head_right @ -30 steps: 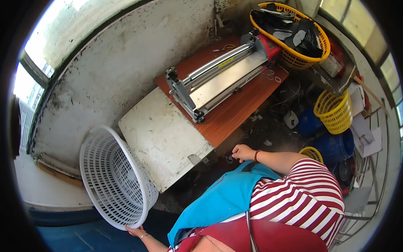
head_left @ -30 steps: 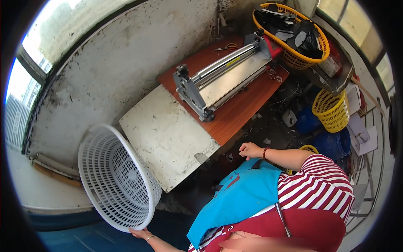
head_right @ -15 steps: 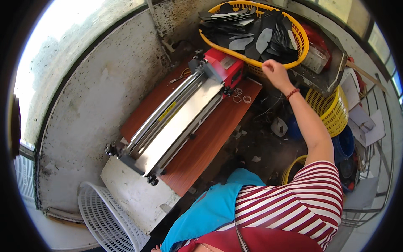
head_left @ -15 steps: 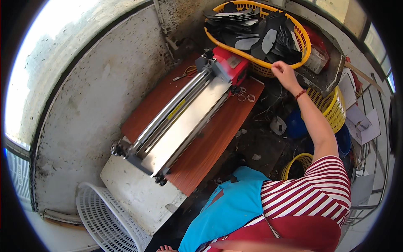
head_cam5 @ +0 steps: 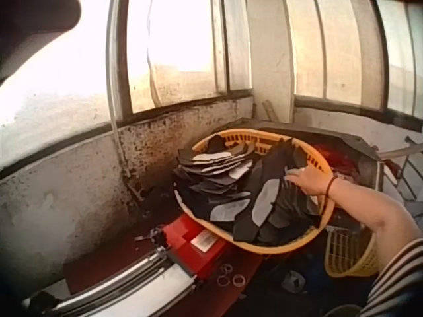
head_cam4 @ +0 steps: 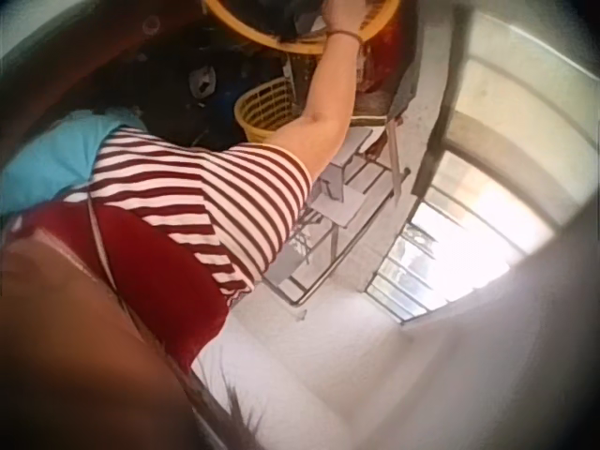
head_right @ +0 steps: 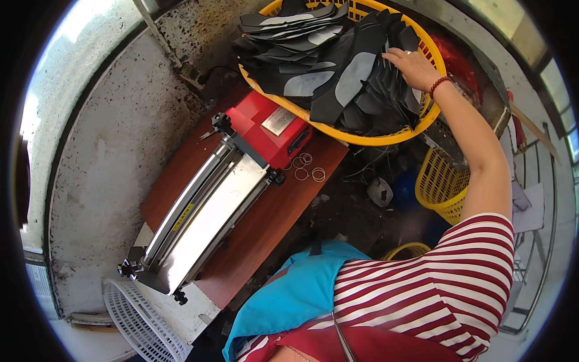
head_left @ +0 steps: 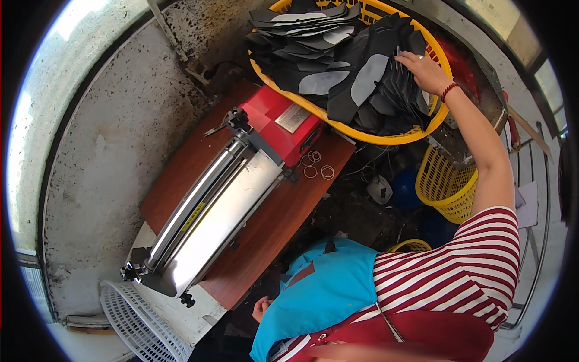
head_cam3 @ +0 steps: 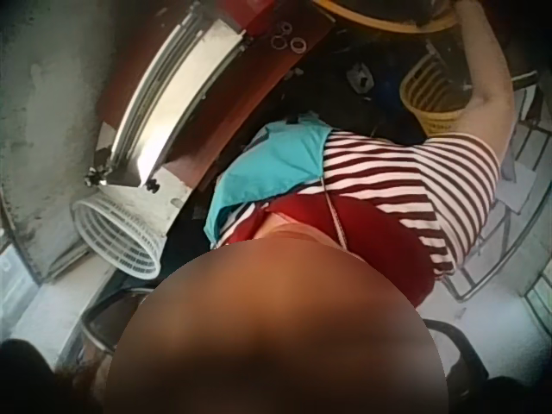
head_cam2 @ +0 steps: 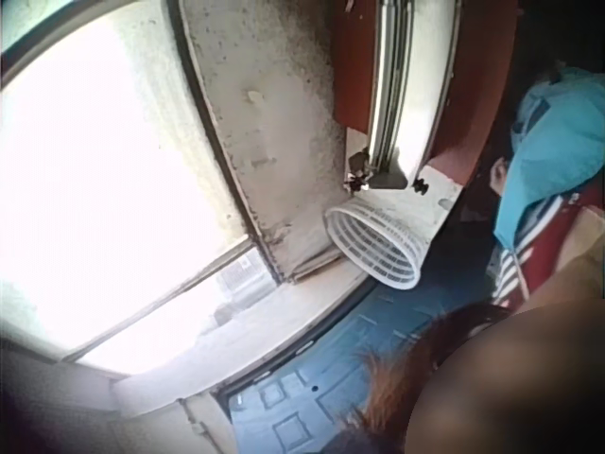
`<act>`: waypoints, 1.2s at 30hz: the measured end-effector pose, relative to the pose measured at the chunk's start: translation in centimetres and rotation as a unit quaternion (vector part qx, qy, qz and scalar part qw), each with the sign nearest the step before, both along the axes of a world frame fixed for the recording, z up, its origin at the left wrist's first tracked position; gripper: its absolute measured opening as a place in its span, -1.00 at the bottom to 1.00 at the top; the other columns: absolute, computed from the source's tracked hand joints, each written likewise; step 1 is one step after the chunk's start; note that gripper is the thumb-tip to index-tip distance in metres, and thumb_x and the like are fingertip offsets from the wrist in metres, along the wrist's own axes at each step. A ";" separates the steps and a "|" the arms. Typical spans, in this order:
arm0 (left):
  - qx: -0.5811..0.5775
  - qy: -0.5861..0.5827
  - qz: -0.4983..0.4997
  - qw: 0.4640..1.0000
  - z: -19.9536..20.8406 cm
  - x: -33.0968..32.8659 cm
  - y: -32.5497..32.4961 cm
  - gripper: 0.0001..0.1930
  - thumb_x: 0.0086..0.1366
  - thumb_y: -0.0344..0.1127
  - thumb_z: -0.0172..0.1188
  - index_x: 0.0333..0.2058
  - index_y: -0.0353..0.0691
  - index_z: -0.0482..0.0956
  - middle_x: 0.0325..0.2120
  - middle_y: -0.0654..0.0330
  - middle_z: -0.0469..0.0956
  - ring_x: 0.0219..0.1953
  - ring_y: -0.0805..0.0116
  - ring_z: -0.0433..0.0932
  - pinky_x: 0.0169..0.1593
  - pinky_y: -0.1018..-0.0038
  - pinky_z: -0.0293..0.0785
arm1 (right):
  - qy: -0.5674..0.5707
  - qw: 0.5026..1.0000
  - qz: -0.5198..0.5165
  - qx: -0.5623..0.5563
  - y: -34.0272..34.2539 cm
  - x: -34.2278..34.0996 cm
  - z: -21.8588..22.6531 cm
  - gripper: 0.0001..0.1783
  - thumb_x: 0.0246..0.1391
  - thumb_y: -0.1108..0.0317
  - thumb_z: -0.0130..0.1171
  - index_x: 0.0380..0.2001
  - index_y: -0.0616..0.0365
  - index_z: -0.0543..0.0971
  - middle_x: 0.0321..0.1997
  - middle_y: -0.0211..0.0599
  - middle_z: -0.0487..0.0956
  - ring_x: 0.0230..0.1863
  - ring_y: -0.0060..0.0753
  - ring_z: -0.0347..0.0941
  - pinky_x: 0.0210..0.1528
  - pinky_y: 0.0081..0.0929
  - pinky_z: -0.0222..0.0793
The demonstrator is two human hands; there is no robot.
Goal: A worker handles and processes black shoe uppers using a rolling machine and organizing them in baskets.
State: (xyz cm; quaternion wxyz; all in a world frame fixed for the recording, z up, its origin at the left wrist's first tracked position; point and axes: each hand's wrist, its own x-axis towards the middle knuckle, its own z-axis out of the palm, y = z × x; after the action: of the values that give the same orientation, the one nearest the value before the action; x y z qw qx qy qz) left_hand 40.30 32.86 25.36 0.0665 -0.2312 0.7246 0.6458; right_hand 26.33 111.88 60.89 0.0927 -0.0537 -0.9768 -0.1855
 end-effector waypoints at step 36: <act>-0.011 -0.038 -0.276 0.960 12.4 -12.8 18.4 -0.82 0.24 -0.46 0.12 -0.21 -0.36 0.60 -0.35 0.13 0.60 -0.27 0.45 0.52 -0.14 0.54 0.42 | 0.130 0.976 0.134 -0.108 -4.1 -12.8 15.3 -0.59 -0.11 0.29 0.33 -0.15 0.16 0.51 -0.17 -0.15 0.57 -0.07 -0.03 0.45 -0.02 -0.26 0.37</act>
State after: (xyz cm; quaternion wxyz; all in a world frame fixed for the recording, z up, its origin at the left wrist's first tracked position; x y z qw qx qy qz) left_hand 27.47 51.27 37.75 0.2672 -0.0477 0.7642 0.5851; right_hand 13.51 107.83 76.14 0.2369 0.0443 -0.9689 -0.0561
